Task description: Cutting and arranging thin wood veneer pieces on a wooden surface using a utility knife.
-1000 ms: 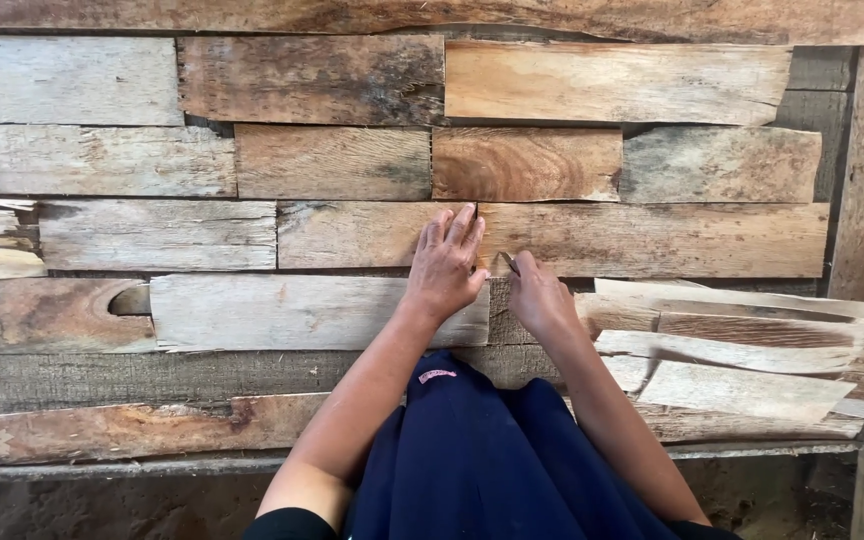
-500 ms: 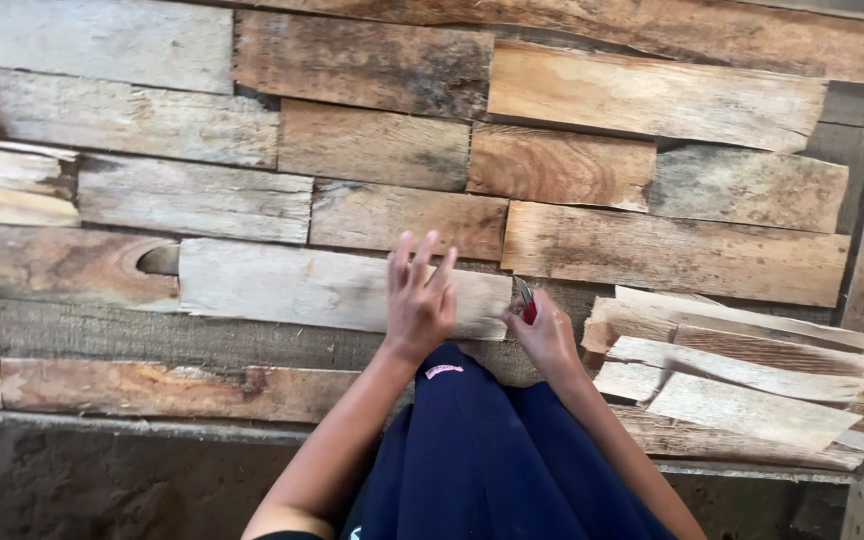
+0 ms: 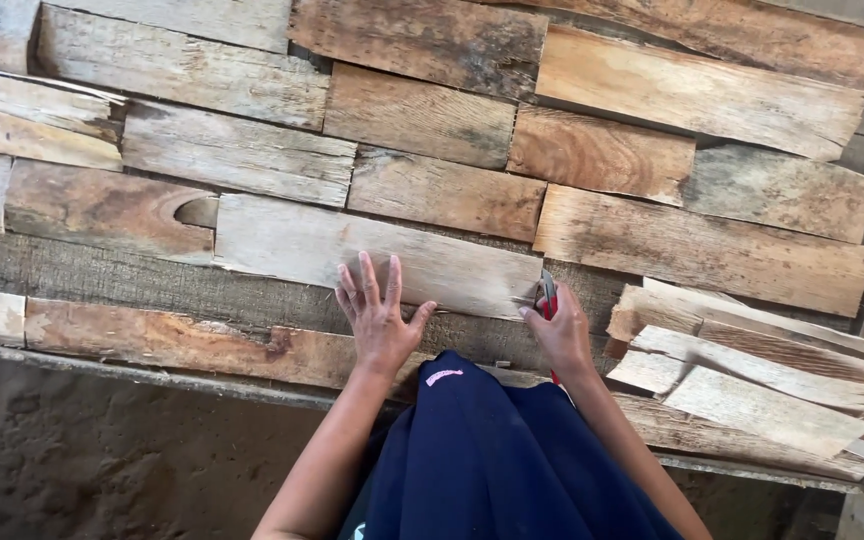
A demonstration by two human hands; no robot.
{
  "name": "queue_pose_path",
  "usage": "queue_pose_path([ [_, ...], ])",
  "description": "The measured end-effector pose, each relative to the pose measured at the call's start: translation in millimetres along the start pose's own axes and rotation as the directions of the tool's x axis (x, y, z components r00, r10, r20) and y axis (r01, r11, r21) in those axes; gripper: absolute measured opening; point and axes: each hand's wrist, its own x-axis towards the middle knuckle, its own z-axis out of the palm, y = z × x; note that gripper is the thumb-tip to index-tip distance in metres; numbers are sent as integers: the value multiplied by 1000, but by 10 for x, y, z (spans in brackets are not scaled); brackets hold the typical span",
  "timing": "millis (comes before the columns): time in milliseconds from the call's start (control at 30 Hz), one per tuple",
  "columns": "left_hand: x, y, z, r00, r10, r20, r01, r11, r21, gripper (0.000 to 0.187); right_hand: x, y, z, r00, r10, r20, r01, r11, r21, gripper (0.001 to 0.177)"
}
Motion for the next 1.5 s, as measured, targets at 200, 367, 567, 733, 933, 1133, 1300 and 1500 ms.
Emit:
queue_pose_path([
  [200, 7, 37, -89, 999, -22, 41, 21, 1000, 14, 97, 14, -81, 8, 998, -11, -62, 17, 996, 92, 52],
  [367, 2, -9, -13, 1000, 1, 11, -1, 1000, 16, 97, 56, -59, 71, 995, -2, -98, 19, 985, 172, 46],
  [567, 6, -20, 12, 995, 40, -89, -38, 999, 23, 98, -83, -369, 13, 991, 25, -132, 3, 978, 210, 43],
  [733, 31, -38, -25, 995, 26, -91, -26, 1000, 0, 97, -153, -485, -2, 988, 40, -146, -4, 970, 241, 40],
  [933, 177, -165, -146, 991, 90, -95, -93, 995, -30, 92, -187, -449, 10, 992, -7, -129, 38, 971, 237, 42],
  [1133, 325, -263, -322, 989, 148, 9, -148, 989, 6, 99, -238, -528, 35, 990, -47, -132, 84, 952, 294, 43],
  [1300, 356, -273, -346, 982, 98, 163, -108, 993, 53, 98, -257, -595, 65, 986, -59, -153, 114, 918, 380, 41],
  [1500, 371, -322, -258, 979, 128, 156, -136, 990, 43, 100, -202, -483, 145, 981, -51, -188, 122, 913, 390, 41],
])
